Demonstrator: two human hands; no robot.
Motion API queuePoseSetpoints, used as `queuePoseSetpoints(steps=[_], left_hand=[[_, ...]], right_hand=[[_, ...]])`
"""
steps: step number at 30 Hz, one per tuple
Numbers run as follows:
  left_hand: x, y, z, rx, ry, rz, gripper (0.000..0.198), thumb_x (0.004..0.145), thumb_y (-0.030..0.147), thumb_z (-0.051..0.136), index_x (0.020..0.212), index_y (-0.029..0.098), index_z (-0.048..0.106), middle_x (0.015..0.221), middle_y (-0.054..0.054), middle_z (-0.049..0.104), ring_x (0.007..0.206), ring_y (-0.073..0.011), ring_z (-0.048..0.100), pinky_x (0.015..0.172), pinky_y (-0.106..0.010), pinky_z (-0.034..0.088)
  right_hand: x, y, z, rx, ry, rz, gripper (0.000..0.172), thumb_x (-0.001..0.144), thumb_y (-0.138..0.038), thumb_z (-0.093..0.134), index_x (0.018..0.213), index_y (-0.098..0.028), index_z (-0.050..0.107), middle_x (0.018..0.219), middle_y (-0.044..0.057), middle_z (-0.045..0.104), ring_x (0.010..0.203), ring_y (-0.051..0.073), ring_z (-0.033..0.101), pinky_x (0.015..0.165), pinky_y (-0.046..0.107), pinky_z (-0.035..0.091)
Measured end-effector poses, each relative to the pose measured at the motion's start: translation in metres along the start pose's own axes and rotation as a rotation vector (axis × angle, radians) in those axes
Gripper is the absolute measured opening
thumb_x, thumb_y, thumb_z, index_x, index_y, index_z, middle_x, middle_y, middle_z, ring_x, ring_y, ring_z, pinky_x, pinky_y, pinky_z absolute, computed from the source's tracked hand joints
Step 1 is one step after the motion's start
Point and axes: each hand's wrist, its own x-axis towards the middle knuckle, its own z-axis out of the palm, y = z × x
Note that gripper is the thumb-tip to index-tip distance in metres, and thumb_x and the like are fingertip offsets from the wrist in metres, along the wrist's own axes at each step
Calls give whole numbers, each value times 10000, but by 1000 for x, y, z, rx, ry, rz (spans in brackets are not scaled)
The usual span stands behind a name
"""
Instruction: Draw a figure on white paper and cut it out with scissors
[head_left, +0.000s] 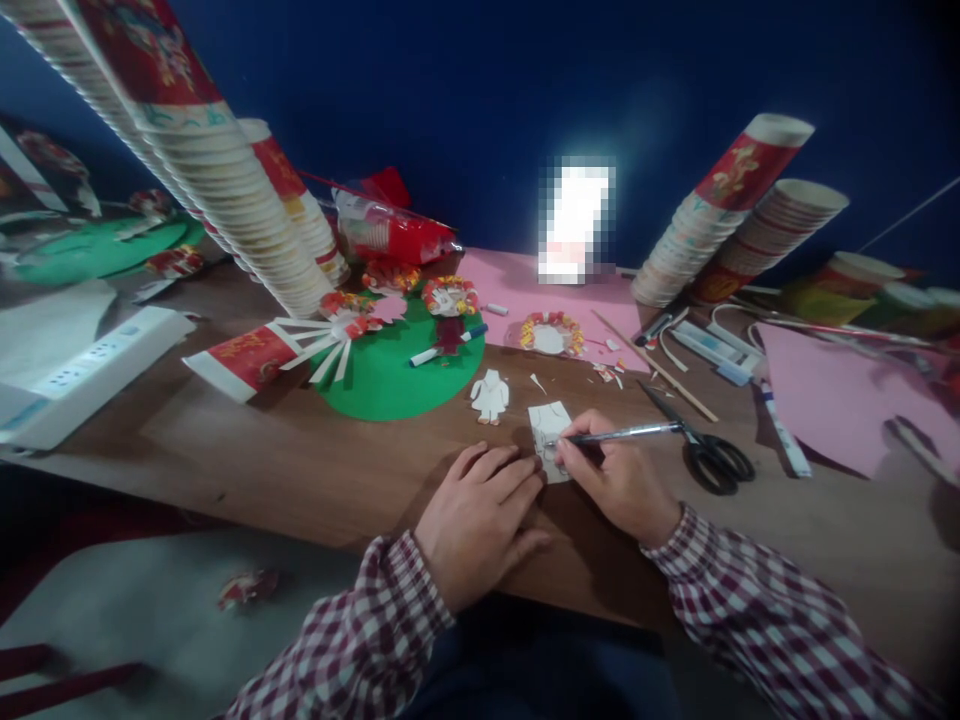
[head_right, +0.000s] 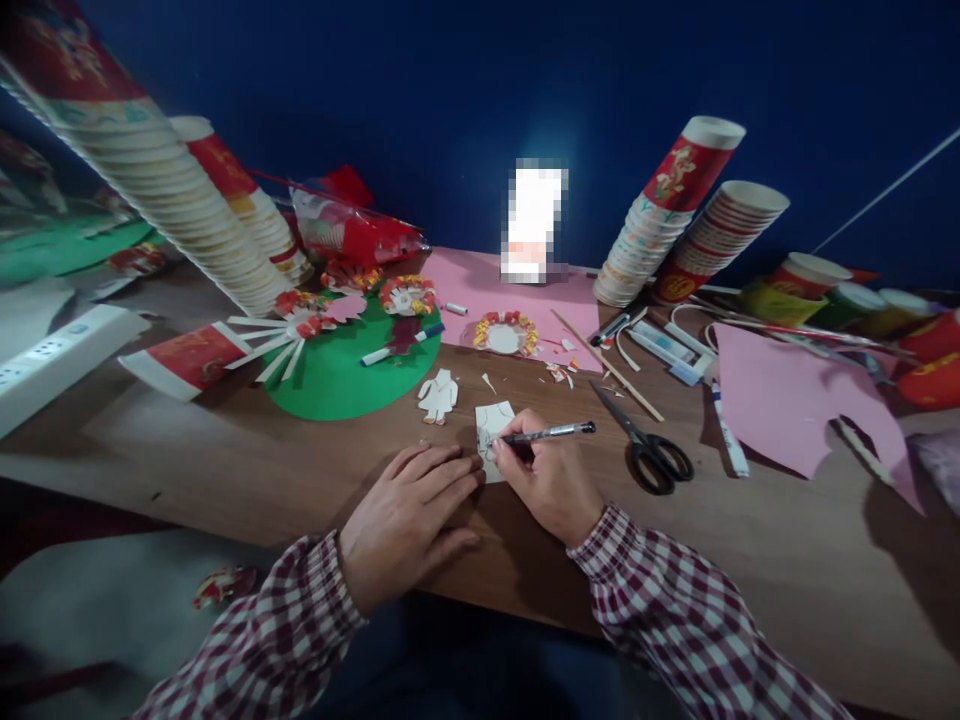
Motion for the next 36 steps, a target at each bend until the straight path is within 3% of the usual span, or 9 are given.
queuePoseSetpoints(steps=[36], left_hand=[[0, 0, 1, 3, 6, 1, 468, 822, 482, 463, 1199, 204, 467, 1258, -39, 505, 1200, -223, 371, 1038, -430, 224]], right_hand=[[-1, 0, 0, 86, -18, 8, 49, 836, -240, 507, 816, -199, 490, 656, -16, 634, 581, 120, 602, 543, 204, 436]])
